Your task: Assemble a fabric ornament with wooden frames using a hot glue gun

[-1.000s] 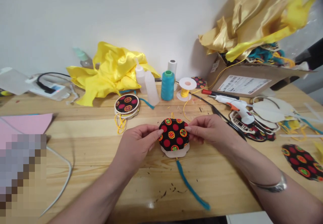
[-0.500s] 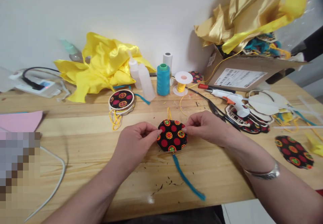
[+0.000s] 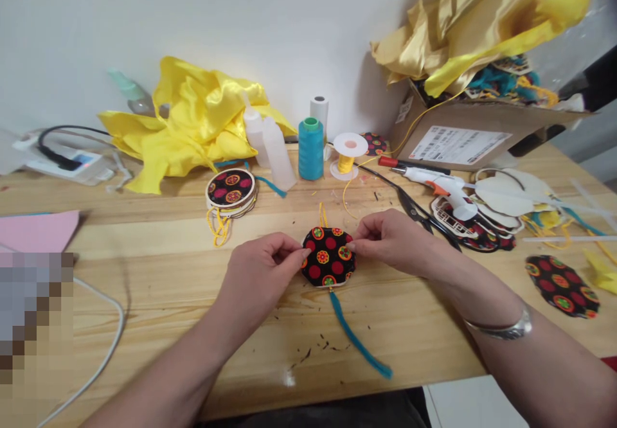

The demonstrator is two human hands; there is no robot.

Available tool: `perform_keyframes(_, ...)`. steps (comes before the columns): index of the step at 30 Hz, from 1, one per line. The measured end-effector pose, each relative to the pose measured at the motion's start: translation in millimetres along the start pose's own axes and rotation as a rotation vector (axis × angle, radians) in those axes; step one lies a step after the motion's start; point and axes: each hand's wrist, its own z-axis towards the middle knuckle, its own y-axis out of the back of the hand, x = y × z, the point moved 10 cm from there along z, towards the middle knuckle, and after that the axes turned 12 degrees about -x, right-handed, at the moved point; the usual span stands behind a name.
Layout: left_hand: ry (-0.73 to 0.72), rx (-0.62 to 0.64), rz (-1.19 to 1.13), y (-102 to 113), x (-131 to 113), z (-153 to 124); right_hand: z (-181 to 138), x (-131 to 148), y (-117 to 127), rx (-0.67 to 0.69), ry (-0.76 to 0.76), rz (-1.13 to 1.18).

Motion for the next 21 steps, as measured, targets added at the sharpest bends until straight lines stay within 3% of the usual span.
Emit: perform_keyframes(21,0.002,0.025,0.041,-3.5,4.4,0.3,-0.7,-0.5,-1.8,0.018,0.02,-0.07)
